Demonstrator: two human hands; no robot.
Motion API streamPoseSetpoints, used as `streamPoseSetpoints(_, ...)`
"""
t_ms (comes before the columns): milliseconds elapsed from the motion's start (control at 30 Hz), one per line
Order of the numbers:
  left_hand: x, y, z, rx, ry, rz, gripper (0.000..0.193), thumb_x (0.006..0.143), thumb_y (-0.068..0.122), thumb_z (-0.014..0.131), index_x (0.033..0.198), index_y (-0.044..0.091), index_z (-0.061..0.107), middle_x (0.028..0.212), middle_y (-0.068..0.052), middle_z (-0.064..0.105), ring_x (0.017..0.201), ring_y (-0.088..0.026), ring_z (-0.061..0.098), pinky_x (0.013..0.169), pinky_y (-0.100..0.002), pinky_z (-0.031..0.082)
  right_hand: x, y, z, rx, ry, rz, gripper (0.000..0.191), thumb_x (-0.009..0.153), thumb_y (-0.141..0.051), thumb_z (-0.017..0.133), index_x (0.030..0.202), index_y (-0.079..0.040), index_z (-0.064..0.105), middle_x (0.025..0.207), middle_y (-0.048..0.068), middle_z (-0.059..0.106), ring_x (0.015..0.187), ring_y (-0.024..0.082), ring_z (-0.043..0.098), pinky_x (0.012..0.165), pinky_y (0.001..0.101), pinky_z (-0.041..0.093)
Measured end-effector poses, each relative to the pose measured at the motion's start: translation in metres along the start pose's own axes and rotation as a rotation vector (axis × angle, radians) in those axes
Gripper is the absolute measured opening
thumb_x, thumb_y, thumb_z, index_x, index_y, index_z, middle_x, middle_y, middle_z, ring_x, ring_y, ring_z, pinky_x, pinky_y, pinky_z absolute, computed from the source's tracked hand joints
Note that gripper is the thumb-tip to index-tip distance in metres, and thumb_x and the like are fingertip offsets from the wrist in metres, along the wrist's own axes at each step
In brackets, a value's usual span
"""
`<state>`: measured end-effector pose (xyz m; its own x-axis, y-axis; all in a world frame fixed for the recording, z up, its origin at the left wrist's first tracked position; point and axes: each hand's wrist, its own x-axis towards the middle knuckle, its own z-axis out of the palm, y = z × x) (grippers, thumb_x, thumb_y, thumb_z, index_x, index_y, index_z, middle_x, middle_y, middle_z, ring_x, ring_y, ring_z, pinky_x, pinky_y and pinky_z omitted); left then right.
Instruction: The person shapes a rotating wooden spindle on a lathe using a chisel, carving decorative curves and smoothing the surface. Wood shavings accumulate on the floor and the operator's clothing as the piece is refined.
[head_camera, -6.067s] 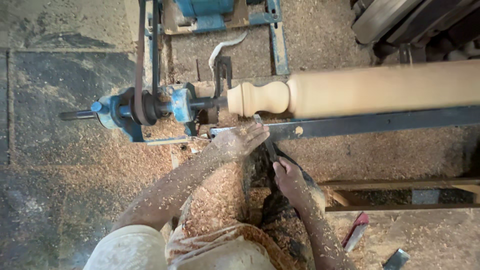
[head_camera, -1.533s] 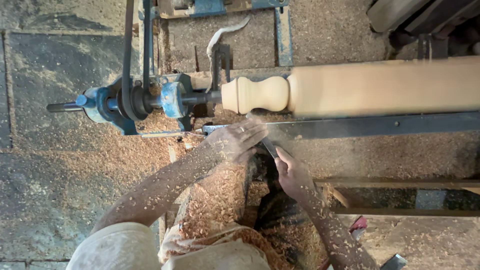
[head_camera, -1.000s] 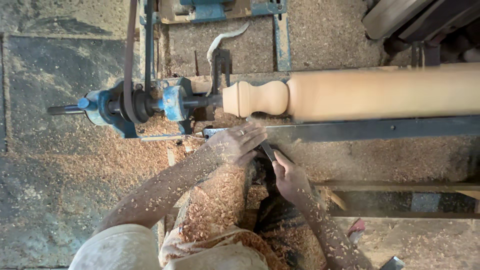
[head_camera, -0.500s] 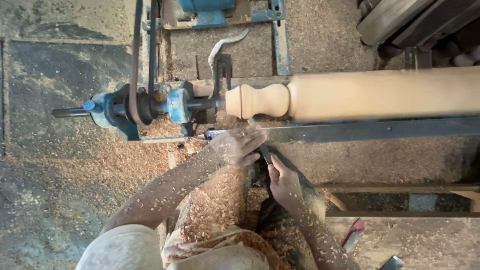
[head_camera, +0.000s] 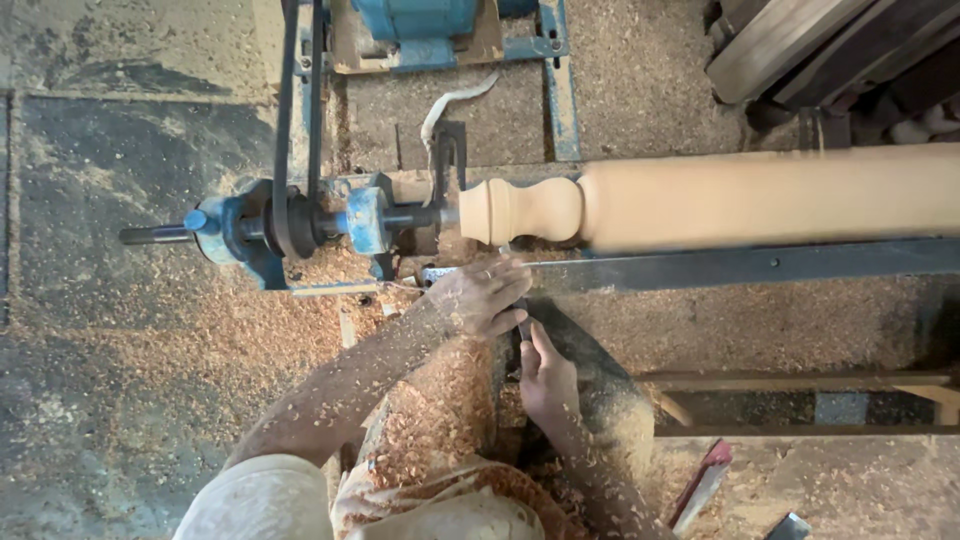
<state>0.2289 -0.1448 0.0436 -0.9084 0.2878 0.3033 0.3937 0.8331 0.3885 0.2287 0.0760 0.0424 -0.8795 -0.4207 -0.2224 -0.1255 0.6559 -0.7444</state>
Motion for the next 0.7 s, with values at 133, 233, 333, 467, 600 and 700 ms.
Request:
streamPoseSetpoints(133,-0.006,-0.002,0.005,0.017,0.078,0.038,0.055,0.099,0.041,0.06,0.129,-0.005,0.063,0.135,-0.021,0.065,0.132,-0.035,0.059,0.114,-0.047,0.047,-0.007,-0.016,0.01,0.062,0.038,-0.034,0.042,0.102,-0.022,0.057,0.14,-0.004,0.058,0.102,0.03,0.07,0.092,0.042,0.072,0.073,0.0419,0.057)
streamPoseSetpoints(233,-0.009,-0.004,0.006,-0.028,0.099,0.017,0.052,0.098,0.038,0.063,0.127,-0.005,0.065,0.132,-0.021,0.066,0.128,-0.037,0.061,0.111,-0.048,0.049,-0.01,-0.026,0.016,0.024,-0.047,0.258,0.047,0.1,-0.026,0.056,0.144,-0.01,0.056,0.083,0.029,0.069,0.07,0.041,0.072,0.066,0.0437,0.054)
streamPoseSetpoints(333,-0.008,-0.004,0.008,0.009,0.103,0.042,0.05,0.099,0.037,0.064,0.126,-0.004,0.066,0.131,-0.021,0.067,0.127,-0.037,0.062,0.111,-0.048,0.05,-0.014,-0.027,0.024,-0.003,-0.045,0.289,0.049,0.101,-0.028,0.055,0.147,-0.012,0.054,0.08,0.029,0.068,0.067,0.04,0.069,0.064,0.0453,0.052)
streamPoseSetpoints(467,-0.008,-0.002,0.009,0.052,0.096,0.075,0.048,0.102,0.036,0.061,0.127,-0.005,0.064,0.133,-0.022,0.066,0.129,-0.035,0.062,0.115,-0.048,0.049,-0.02,-0.021,0.037,0.003,-0.012,0.206,0.051,0.103,-0.03,0.054,0.15,-0.008,0.051,0.091,0.028,0.071,0.079,0.039,0.071,0.067,0.0466,0.053)
streamPoseSetpoints(600,-0.012,0.0,0.005,0.029,0.06,-0.017,0.052,0.101,0.038,0.055,0.132,-0.003,0.063,0.137,-0.02,0.065,0.134,-0.035,0.06,0.116,-0.047,0.045,-0.019,-0.016,0.027,0.012,-0.037,0.198,0.049,0.102,-0.035,0.059,0.14,-0.004,0.054,0.097,0.019,0.075,0.076,0.028,0.074,0.068,0.0396,0.056)
streamPoseSetpoints(700,-0.009,-0.002,-0.002,0.184,-0.034,0.239,0.06,0.107,0.042,0.047,0.145,-0.004,0.052,0.151,-0.022,0.054,0.142,-0.032,0.05,0.123,-0.047,0.038,-0.018,-0.01,-0.014,0.424,-0.266,0.319,0.038,0.096,-0.025,0.069,0.123,-0.002,0.056,0.092,0.014,0.066,0.068,0.018,0.062,0.054,0.037,0.054)
